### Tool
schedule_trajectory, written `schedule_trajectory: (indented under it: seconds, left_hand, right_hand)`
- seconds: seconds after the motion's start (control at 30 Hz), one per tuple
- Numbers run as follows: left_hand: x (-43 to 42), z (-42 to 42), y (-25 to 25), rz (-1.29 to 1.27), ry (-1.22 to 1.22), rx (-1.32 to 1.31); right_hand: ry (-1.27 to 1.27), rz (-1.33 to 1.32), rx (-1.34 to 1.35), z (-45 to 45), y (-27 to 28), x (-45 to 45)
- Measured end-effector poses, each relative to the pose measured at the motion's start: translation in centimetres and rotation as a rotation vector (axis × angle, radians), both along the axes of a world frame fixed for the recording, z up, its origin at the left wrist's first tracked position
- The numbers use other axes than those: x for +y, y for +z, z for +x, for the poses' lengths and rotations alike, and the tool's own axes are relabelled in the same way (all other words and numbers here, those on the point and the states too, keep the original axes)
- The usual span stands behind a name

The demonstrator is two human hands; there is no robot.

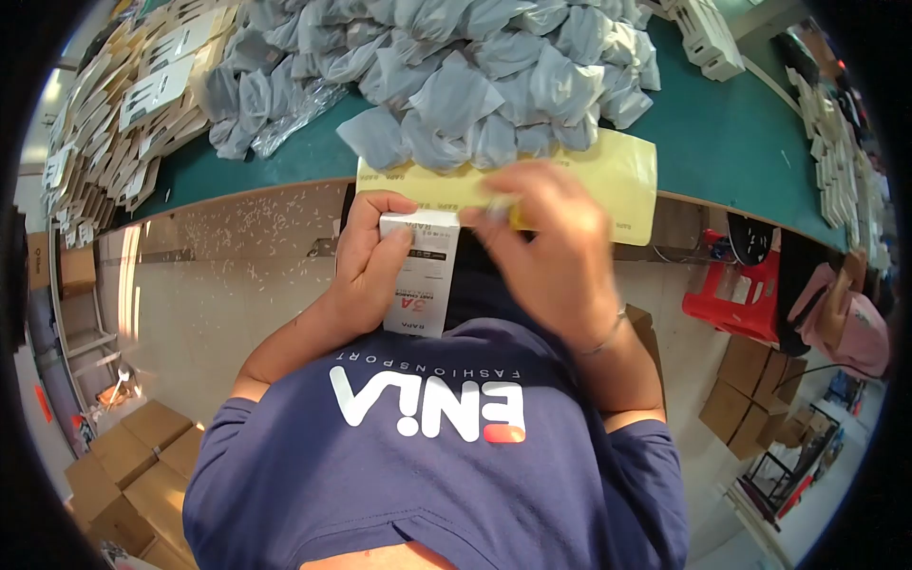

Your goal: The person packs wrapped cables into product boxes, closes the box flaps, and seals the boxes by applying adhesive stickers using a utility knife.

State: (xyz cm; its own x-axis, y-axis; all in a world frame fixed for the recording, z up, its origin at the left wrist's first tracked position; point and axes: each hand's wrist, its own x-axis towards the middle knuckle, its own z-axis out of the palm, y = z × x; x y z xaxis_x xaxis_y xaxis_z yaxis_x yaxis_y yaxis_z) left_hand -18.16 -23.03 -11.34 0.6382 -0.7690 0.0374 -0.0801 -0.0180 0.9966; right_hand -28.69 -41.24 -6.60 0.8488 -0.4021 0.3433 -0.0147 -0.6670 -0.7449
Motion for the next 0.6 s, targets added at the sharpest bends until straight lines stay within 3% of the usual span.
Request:
schedule_trajectory:
  seconds: [0.03, 0.17, 0.2, 0.3, 0.47, 0.6]
  left_hand:
    - [0.1, -0.1, 0.0, 0.026, 0.01, -0.038]
    - [-0.9, -0.3, 0.6, 0.01, -0.03, -0.091]
    - [-1.0, -0.7, 0.9, 0.009, -0.048, 0.062]
    - [-1.1, -1.2, 0.6, -0.066, -0.105, 0.181]
    - [-1.5, -1.1, 0.9, -0.123, -0.091, 0.188]
    - [-3.5, -0.6, 1.5, -0.143, 0.077, 0.135]
  right_hand:
    - [0.145, -0.038, -0.131, 0.3, -0.2, 0.5]
    - [0.231, -0.151, -0.093, 1.2, -0.6, 1.9]
    - [0.193, -0.199, -0.099, 0.9, -1.1, 1.7]
    - [0.21, -0.17, -0.093, -0.2, -2.0, 0.9]
    - [0.223, -0.072, 0.182, -3.4, -2.1, -0.5]
    - [0.243, 0.625, -0.066, -4.4, -4.1, 0.8]
